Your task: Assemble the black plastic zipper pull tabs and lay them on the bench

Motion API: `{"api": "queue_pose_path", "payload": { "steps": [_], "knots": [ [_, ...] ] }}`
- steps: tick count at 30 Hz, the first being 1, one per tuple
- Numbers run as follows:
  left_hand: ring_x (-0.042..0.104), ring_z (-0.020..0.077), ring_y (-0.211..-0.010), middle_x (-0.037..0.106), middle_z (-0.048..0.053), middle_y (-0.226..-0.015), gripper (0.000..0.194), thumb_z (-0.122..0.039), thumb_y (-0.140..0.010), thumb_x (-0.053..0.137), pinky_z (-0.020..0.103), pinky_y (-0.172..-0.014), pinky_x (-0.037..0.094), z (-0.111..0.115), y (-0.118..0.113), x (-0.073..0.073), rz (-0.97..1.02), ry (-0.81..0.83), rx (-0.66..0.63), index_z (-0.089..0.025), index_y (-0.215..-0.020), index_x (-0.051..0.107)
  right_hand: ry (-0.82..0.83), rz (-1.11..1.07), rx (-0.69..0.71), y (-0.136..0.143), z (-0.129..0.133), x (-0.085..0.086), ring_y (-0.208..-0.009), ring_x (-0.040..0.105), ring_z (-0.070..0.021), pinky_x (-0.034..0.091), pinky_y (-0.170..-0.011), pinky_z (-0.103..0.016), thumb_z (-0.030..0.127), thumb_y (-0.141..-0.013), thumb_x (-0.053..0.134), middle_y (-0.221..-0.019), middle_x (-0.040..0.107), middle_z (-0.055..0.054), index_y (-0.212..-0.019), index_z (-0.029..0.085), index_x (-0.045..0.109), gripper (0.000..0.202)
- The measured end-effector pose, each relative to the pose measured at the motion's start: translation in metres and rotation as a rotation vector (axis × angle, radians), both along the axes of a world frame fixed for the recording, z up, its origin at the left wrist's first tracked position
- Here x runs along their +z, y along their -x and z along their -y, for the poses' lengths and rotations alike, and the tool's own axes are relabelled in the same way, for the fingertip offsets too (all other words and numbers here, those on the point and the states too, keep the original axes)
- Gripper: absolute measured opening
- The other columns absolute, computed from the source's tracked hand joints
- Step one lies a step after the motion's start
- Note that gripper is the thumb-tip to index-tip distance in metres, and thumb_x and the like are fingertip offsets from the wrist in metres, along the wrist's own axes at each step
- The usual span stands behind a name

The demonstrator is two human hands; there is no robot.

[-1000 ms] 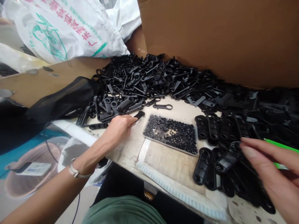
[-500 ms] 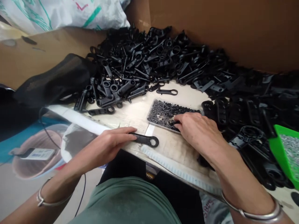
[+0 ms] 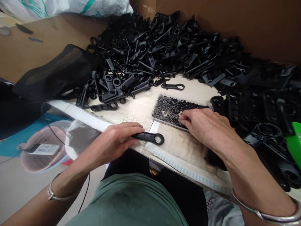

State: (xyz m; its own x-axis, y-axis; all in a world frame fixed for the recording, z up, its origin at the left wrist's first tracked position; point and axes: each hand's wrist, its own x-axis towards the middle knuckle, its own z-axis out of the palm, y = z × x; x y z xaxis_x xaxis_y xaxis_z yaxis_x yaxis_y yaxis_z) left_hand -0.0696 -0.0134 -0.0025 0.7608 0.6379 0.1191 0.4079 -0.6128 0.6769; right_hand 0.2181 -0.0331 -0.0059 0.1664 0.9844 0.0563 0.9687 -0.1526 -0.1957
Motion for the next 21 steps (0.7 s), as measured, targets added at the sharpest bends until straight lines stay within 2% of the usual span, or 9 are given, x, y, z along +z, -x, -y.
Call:
{"api": "queue_pose_path", "payload": {
  "steps": [3,7,10,12,15,18,21],
  "knots": [
    [0.065,0.0132,-0.098,0.071,0.0,-0.107,0.021,-0.007,-0.092,0.057,0.022,-0.085,0.048,0.0,-0.003,0.0,0.023,0.052,0.021,-0.02,-0.105,0.068,0.068,0.035,0.017,0.01,0.015,0.009,-0.07,0.063,-0.0238,0.036,-0.059,-0.034,0.035,-0.088,0.058,-0.091,0.076,-0.005,-0.093,0.03,0.079,0.022],
    [0.066,0.0123,-0.096,0.072,-0.003,-0.104,0.017,-0.009,-0.091,0.061,0.021,-0.083,0.048,0.003,-0.003,-0.008,0.07,0.033,0.088,-0.022,-0.099,0.069,0.105,-0.362,0.133,0.044,0.044,0.013,-0.078,0.071,-0.0227,0.05,-0.066,-0.031,0.042,-0.088,0.057,-0.091,0.079,-0.002,-0.091,0.027,0.08,0.028],
    [0.067,0.0119,-0.095,0.073,-0.004,-0.1,0.017,-0.009,-0.089,0.063,0.019,-0.08,0.049,0.005,-0.002,-0.015,0.111,0.001,0.123,-0.023,-0.098,0.068,0.045,-0.452,0.137,0.071,0.058,0.005,-0.077,0.072,-0.0206,0.05,-0.071,-0.029,0.034,-0.089,0.054,-0.088,0.079,-0.001,-0.092,0.026,0.08,0.028],
    [0.068,0.012,-0.095,0.073,-0.004,-0.101,0.018,-0.009,-0.089,0.063,0.019,-0.08,0.049,0.006,-0.003,-0.018,0.12,0.001,0.124,-0.023,-0.099,0.068,0.024,-0.431,0.101,0.084,0.061,-0.002,-0.068,0.069,-0.0187,0.047,-0.065,-0.028,0.03,-0.089,0.052,-0.077,0.076,-0.001,-0.085,0.024,0.079,0.028],
    [0.067,0.0128,-0.095,0.073,-0.002,-0.103,0.017,-0.008,-0.09,0.061,0.02,-0.08,0.049,0.006,-0.004,-0.019,0.111,0.005,0.119,-0.022,-0.098,0.068,0.039,-0.419,0.036,0.092,0.06,-0.009,-0.051,0.056,-0.0138,0.039,-0.053,-0.026,0.03,-0.086,0.053,-0.056,0.064,0.002,-0.075,0.022,0.077,0.027],
    [0.067,0.0135,-0.092,0.073,0.0,-0.103,0.015,-0.009,-0.091,0.058,0.021,-0.079,0.049,0.007,-0.004,-0.019,0.106,0.0,0.121,-0.02,-0.094,0.069,0.034,-0.4,0.014,0.09,0.056,-0.011,-0.047,0.045,-0.0109,0.034,-0.05,-0.025,0.029,-0.081,0.055,-0.05,0.051,0.004,-0.066,0.022,0.071,0.023],
    [0.067,0.0137,-0.091,0.073,0.001,-0.102,0.016,-0.011,-0.094,0.055,0.022,-0.078,0.049,0.007,-0.004,-0.02,0.115,-0.004,0.117,-0.019,-0.091,0.068,0.065,-0.387,0.09,0.084,0.053,-0.009,-0.048,0.038,-0.0103,0.03,-0.048,-0.024,0.026,-0.076,0.054,-0.049,0.042,0.004,-0.055,0.021,0.06,0.022]
  ]
}}
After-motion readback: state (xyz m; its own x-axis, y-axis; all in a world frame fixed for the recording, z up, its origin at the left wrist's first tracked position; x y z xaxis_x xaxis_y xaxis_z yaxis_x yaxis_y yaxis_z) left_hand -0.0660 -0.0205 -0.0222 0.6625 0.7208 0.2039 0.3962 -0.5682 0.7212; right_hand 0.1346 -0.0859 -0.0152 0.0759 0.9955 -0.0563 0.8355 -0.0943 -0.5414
